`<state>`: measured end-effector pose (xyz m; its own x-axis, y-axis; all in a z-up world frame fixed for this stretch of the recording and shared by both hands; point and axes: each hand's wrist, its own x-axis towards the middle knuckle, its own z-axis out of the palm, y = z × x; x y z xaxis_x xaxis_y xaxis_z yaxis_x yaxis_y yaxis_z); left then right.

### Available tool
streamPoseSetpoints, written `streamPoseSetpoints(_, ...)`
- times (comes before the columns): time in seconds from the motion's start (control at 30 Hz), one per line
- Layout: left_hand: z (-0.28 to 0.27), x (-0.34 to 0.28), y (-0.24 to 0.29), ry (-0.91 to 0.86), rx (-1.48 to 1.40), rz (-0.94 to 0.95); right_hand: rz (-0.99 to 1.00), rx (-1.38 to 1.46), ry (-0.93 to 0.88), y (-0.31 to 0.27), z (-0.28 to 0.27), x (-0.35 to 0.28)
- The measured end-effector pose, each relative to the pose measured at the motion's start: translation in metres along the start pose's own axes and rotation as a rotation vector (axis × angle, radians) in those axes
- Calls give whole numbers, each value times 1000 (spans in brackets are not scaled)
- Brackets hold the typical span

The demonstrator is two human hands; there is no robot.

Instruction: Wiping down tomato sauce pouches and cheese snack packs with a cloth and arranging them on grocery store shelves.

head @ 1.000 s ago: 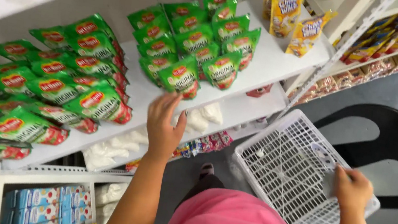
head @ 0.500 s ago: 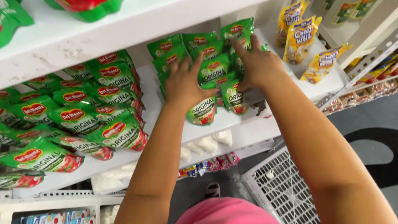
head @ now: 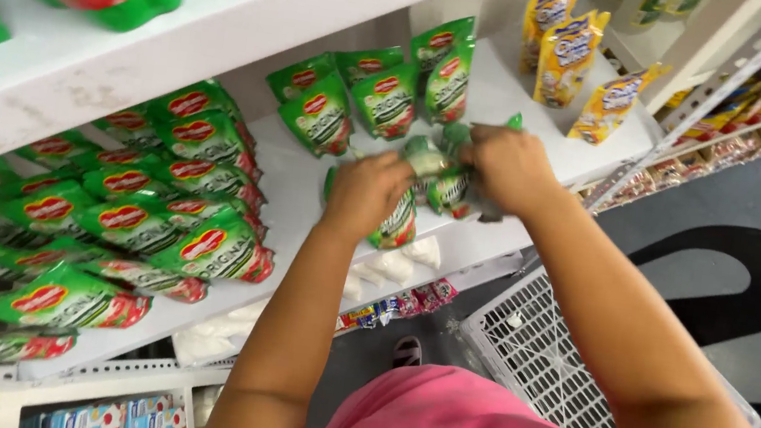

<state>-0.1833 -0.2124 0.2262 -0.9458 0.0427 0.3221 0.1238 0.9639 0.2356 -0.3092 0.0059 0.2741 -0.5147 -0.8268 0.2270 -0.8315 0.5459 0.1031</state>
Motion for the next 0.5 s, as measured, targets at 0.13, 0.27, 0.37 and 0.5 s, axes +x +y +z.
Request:
streamPoseSetpoints(0.13, 15, -18, 71, 47, -27, 245, 69, 74, -42, 14, -21, -112)
streamPoseSetpoints(0.27, 70, -29, 162, 42, -181, 525, 418, 343, -298, 27, -24, -238)
streamPoseSetpoints(0.37, 165, -48, 220, -103, -454, 649, 680, 404, -437, 30, 17, -340)
streamPoseSetpoints(0.5, 337, -96, 285, -374, -570, 719, 1105, 281, -749, 25, 128, -460)
